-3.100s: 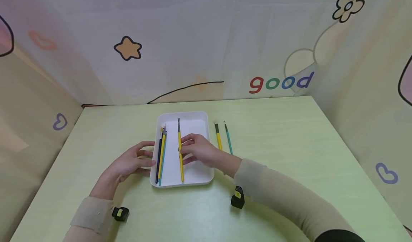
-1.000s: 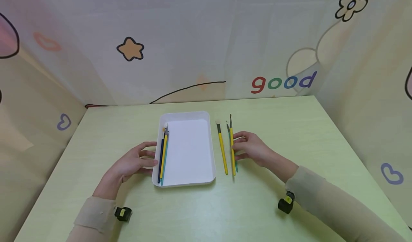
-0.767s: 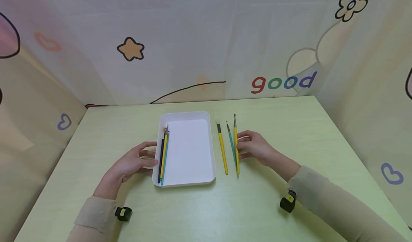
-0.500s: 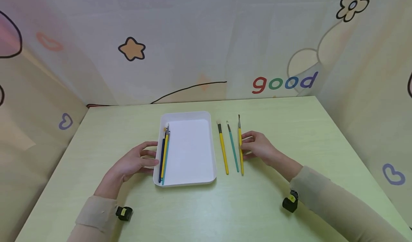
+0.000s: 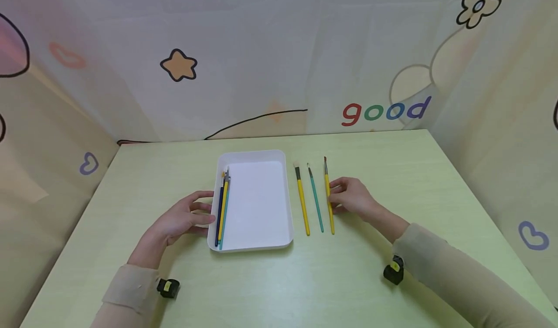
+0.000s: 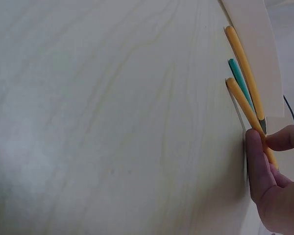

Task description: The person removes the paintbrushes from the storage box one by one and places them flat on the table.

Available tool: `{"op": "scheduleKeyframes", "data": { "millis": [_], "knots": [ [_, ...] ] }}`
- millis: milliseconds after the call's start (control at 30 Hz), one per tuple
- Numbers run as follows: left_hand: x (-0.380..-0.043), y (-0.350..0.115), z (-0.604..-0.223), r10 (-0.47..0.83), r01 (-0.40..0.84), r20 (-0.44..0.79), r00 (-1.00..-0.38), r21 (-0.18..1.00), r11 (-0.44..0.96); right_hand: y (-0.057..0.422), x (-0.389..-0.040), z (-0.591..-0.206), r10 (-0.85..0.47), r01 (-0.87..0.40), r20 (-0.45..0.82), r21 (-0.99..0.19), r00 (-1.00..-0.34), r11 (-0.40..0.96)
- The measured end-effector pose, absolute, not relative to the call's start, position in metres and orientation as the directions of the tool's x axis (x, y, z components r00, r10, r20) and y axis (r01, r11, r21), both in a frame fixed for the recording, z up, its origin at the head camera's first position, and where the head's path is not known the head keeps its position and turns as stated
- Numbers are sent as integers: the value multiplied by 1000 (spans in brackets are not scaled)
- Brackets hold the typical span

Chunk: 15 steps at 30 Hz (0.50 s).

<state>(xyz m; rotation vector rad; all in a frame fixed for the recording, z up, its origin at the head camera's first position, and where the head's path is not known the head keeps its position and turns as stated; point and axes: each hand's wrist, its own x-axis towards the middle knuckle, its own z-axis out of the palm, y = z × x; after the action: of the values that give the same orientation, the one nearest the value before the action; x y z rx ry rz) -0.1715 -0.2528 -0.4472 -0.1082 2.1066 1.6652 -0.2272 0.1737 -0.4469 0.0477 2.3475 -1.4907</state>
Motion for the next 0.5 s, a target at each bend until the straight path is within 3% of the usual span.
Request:
{"op": "scheduleKeyframes", "data": {
  "millis": [500],
  "knots": [
    [-171, -252, -446, 216, -337, -395, -893, 904, 263, 175, -232, -445, -160, 116, -281, -757, -946, 643]
  ]
}}
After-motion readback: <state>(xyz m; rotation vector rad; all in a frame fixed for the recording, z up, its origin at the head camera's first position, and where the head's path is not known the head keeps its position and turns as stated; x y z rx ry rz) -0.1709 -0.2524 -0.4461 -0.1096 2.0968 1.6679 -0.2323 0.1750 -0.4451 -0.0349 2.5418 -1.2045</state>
